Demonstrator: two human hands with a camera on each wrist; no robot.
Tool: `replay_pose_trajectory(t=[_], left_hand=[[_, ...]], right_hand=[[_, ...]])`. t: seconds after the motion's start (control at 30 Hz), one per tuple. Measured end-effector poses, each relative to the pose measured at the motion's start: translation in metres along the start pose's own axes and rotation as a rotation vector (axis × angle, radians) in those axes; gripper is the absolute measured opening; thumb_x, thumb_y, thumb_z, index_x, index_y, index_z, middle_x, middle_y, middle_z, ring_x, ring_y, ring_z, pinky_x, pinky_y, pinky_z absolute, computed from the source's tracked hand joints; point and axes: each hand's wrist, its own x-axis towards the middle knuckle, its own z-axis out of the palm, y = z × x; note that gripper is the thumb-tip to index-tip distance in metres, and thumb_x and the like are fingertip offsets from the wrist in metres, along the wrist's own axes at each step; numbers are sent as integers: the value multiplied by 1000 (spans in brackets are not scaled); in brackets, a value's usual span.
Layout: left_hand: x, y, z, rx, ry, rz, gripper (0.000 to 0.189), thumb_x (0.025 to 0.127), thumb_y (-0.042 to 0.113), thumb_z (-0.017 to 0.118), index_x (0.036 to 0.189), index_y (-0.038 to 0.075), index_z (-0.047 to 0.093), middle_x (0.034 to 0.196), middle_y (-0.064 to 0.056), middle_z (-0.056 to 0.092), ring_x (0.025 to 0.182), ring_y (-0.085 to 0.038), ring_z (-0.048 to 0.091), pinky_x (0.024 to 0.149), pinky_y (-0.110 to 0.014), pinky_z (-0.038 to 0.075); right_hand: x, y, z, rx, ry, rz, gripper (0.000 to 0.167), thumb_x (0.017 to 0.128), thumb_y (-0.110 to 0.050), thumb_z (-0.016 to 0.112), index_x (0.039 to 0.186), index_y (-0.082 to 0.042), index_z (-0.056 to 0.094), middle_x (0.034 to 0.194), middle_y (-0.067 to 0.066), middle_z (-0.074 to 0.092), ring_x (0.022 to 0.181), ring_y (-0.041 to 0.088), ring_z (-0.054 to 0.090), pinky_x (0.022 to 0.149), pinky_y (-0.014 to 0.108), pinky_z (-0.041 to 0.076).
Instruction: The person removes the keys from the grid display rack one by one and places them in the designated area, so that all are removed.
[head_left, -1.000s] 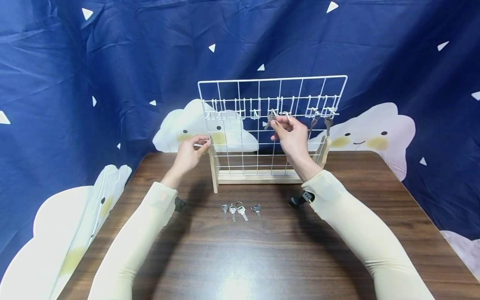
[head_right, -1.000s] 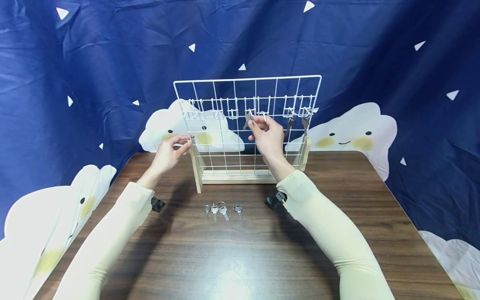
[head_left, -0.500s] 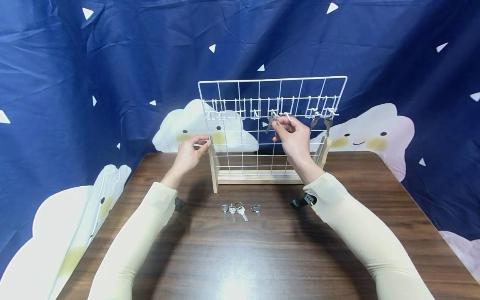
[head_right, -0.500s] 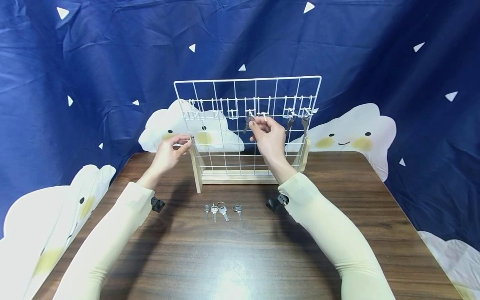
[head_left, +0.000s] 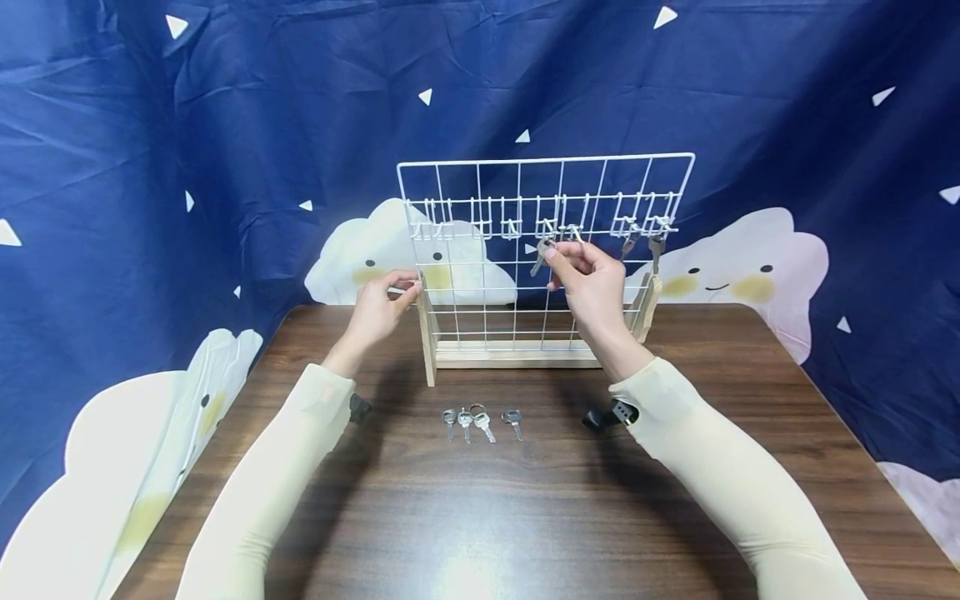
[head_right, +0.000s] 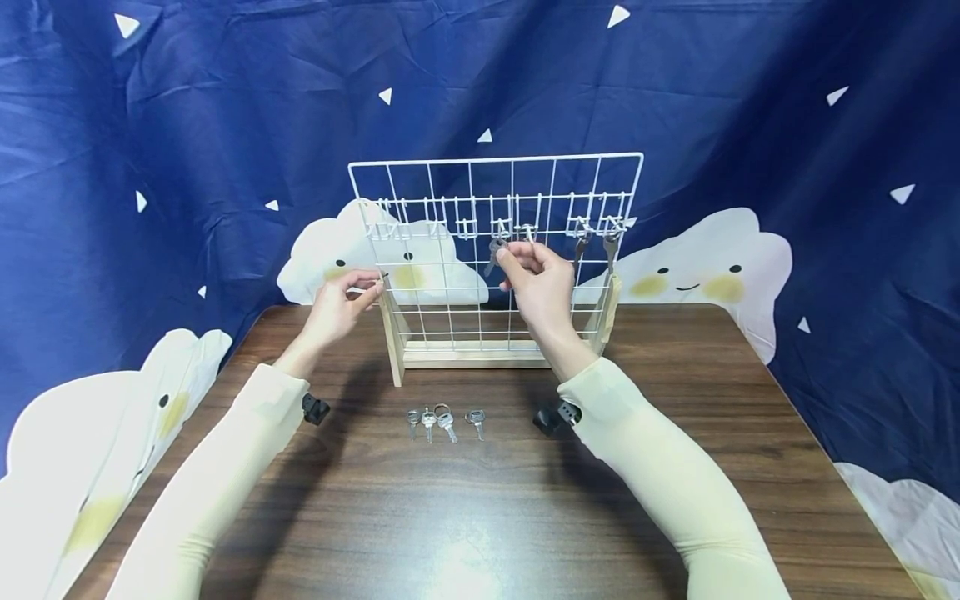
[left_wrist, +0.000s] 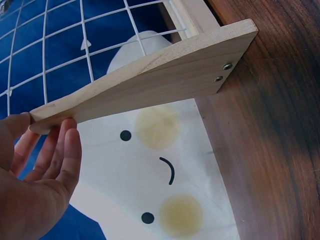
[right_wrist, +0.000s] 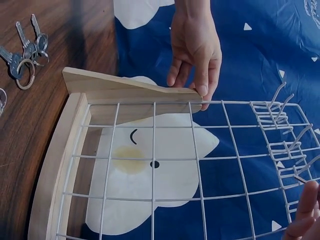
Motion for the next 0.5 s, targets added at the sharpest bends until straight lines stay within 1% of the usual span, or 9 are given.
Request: replay_pose_trajectory(t=[0.23,0.37,0.5], left_hand=[[0,-1,0,0,-3,-1,31,97,22,67,123,6,68,112,-18,74,99,-33,74,86,-41,62],[0,0,0,7,-1,6,31,97,22,67,123,6,68,113,-18,74,99,-33,74,87,-41,62],[0,0,-1,7,-2,10,31,97,22,67,124,5,67,113,-19,74,100,-33,74,87,-42,62]], right_hand=[[-5,-2,-5,-19,4,-34,13,86,-13,79,92,-3,73,77,-8,74,48,8,58,52,19,55],[-7,-5,-7,-39,-1,-53,12,87,-12,78,92,-3,73,77,-8,74,49,7,59,52,19,53],[-9,-8,-9,-64,-5,-76,15,87,-13,78,93,-1,72,75,-7,73,48,7,59,47,18,49]])
